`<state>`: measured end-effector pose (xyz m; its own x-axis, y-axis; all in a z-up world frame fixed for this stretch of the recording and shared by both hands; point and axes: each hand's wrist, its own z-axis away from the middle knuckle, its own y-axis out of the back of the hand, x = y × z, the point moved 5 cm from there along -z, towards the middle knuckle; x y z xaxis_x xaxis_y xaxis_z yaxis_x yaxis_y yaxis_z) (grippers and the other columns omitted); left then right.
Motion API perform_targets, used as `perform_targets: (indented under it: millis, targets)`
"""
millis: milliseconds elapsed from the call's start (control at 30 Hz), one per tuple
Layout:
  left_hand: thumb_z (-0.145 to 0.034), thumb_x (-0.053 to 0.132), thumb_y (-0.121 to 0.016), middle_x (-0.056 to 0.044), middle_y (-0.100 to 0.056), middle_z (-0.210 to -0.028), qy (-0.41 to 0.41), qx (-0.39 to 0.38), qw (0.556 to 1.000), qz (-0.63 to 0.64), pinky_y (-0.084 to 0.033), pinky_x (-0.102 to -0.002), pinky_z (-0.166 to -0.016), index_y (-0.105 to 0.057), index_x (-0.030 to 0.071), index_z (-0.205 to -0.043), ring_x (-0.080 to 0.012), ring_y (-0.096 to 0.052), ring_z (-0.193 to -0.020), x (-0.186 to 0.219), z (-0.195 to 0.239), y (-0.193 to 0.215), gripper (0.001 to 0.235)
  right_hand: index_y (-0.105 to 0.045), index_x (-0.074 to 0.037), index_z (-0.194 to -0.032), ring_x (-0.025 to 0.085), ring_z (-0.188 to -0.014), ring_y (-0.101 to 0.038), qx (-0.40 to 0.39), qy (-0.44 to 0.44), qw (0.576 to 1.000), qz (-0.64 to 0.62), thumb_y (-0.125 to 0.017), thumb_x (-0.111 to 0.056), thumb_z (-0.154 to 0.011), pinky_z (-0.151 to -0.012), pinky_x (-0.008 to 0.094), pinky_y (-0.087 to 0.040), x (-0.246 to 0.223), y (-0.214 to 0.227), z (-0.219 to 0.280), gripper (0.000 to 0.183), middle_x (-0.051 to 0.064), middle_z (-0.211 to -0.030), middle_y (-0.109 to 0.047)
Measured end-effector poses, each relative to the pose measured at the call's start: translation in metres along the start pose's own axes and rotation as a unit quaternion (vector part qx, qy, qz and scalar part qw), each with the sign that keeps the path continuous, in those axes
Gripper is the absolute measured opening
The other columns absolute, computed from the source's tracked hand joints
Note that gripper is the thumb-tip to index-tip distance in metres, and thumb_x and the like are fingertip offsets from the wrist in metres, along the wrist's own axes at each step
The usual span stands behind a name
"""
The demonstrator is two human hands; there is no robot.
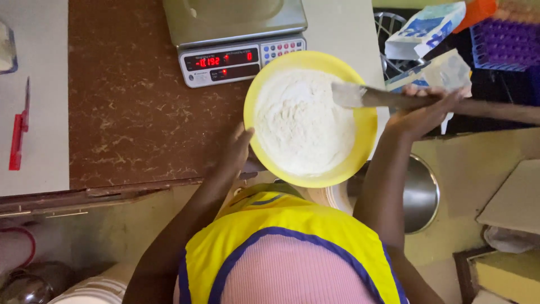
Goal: The person scoops a white powder from a container into a sieve placed over a yellow bowl on a digital scale. They then shake the sieve to sift the powder into the bowl. Finally, they retrieve a wooden spatula from a drawer and stir the sifted powder in the bowl.
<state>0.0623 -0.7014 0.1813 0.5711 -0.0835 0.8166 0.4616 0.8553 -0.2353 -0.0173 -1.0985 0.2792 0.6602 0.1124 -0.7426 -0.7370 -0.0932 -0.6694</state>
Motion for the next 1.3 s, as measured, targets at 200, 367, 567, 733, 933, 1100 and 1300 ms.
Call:
perform_targets:
  millis: [200,367,567,733,933,1100,1300]
  targets:
    - [-0.106,0.051,-0.041,-0.010,-0.071,-0.142,0.009,0.075,0.994,-0.080,-0.060,-0.039,-0.080,-0.041,0.023,-0.171,-0.0238,-0.071,-0.106,0.002,0.015,-0.002,0.071,-0.046,-0.016,-0.062,0.016,-0.042,-0.041,0.087,0.029,0.996,0.003,-0.078,-0.056,-0.077,-0.047,0.037,-0.040,-0.003,0.027,-0.006,0.053,0.001,-0.049,-0.040]
    - [-0.118,0.045,-0.046,-0.032,-0.076,-0.115,-0.105,0.111,0.988,-0.007,-0.068,-0.037,-0.064,-0.040,0.013,-0.171,-0.0292,-0.082,-0.074,-0.049,-0.042,0.011,0.062,-0.059,-0.015,-0.141,0.033,-0.123,-0.078,-0.589,-0.073,0.798,-0.104,-0.049,-0.065,-0.112,-0.127,0.060,-0.052,0.112,0.135,-0.133,0.058,0.016,-0.134,-0.076]
    - [-0.120,0.038,-0.046,-0.017,-0.016,-0.186,-0.197,0.087,0.972,0.092,-0.014,-0.053,-0.139,-0.022,0.013,-0.179,-0.0339,-0.015,-0.170,0.003,0.030,-0.007,0.068,-0.054,-0.019,-0.071,0.021,-0.042,-0.043,-0.089,-0.118,0.989,-0.014,-0.069,-0.035,-0.089,-0.050,0.045,-0.049,0.024,0.057,-0.059,0.029,-0.002,-0.054,-0.042]
    - [-0.114,0.010,-0.048,-0.021,-0.049,-0.162,-0.045,0.015,0.953,0.298,-0.048,-0.067,-0.113,-0.021,0.025,-0.177,-0.0360,-0.060,-0.134,-0.042,0.047,-0.037,0.070,-0.055,-0.023,-0.109,0.021,-0.087,-0.059,-0.375,0.005,0.925,-0.056,-0.047,-0.045,-0.109,-0.086,0.046,-0.052,0.057,0.066,-0.125,0.024,-0.001,-0.099,-0.057]
    - [-0.110,0.051,-0.059,-0.015,-0.066,-0.144,0.028,0.151,0.985,0.074,-0.057,-0.038,-0.090,-0.043,0.019,-0.173,-0.0189,-0.067,-0.113,-0.008,0.002,-0.011,0.072,-0.054,-0.020,-0.066,0.022,-0.046,-0.058,-0.180,-0.182,0.965,-0.049,-0.065,-0.040,-0.099,-0.055,0.045,-0.055,0.108,0.058,-0.080,0.041,-0.001,-0.056,-0.053]
    - [-0.106,0.057,-0.065,-0.021,-0.070,-0.081,0.059,0.265,0.955,0.119,-0.054,-0.032,-0.064,-0.052,0.033,-0.169,-0.0255,-0.068,-0.072,0.024,0.059,-0.035,0.069,-0.053,-0.024,-0.067,0.020,-0.046,-0.045,-0.143,-0.171,0.973,-0.067,-0.070,-0.042,-0.098,-0.047,0.043,-0.042,0.062,0.039,-0.091,0.040,-0.004,-0.055,-0.044]
    - [-0.093,0.060,-0.076,-0.021,-0.059,-0.162,0.037,0.157,0.976,0.143,-0.044,-0.057,-0.124,-0.049,0.017,-0.170,-0.0291,-0.063,-0.139,0.015,0.033,-0.042,0.091,-0.061,-0.015,-0.070,0.021,-0.052,-0.071,-0.226,-0.169,0.959,-0.030,-0.058,-0.056,-0.102,-0.058,0.042,-0.061,0.107,0.018,-0.060,0.053,0.005,-0.060,-0.068]
